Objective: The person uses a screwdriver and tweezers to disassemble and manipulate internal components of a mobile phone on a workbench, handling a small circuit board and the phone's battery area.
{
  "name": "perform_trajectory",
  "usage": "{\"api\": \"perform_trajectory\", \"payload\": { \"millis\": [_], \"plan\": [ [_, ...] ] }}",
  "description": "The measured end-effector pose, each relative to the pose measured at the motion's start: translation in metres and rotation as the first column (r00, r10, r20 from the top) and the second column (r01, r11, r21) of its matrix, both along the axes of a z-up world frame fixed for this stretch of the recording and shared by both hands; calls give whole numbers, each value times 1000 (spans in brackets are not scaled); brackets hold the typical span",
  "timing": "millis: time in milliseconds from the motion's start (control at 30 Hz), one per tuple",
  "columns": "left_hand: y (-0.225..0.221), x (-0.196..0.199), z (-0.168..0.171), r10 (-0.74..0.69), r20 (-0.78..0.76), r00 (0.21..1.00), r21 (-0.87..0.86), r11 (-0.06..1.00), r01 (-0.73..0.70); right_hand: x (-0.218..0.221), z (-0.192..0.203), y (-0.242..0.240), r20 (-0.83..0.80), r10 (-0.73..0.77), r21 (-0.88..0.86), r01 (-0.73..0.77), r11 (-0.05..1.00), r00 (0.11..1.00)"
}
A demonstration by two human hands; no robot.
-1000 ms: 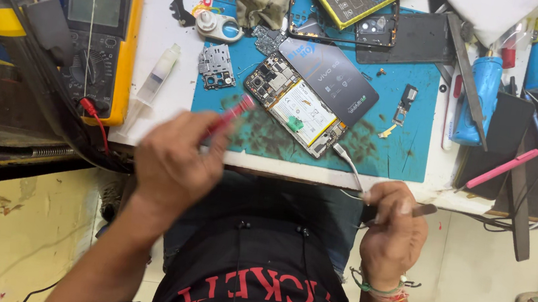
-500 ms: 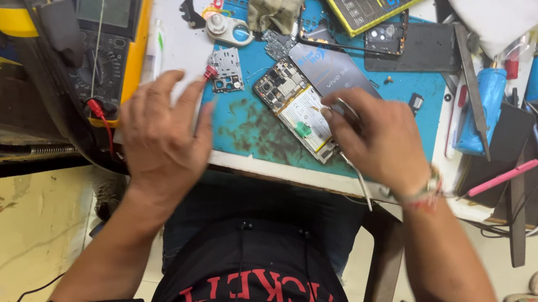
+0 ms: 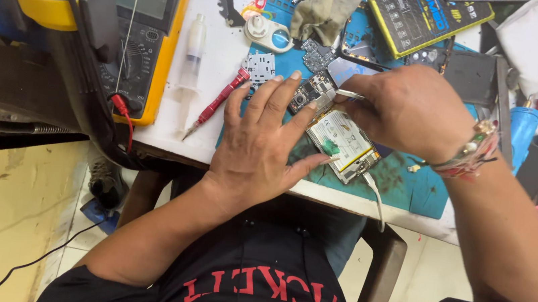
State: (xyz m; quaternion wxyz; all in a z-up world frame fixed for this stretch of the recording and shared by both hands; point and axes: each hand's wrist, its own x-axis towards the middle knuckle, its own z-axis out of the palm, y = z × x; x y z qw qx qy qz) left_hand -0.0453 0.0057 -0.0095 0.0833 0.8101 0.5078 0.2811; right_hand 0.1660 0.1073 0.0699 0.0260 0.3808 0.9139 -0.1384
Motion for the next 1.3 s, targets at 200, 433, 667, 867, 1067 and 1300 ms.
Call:
{"api": "perform_trajectory", "payload": {
  "millis": [200, 433, 667, 867, 1067, 1300],
  "plan": [
    [1, -1, -2, 2, -39, 999, 4, 1000, -2, -10, 6, 26, 77, 37, -187, -22, 982, 996],
    [2, -1, -2, -5, -41, 999, -14, 1000, 4, -12, 6, 34, 92, 39, -249, -15, 968, 995],
    [2, -3, -2, -10, -31, 999, -25, 1000, 9, 9, 2, 5, -168, 48, -18, -52, 999, 985],
    [2, -3, 0, -12, -30, 999, -38, 999, 11, 9, -9, -25, -145, 112, 84, -101, 991, 983],
    [2, -2, -1, -1, -38, 999, -20, 1000, 0, 21, -18, -26, -149, 51, 103, -36, 994, 987],
    [2, -2, -1, -1, -30, 1000, -29, 1000, 0, 9, -27, -35, -326, -122, 157, 180, 971, 938]
  ]
}}
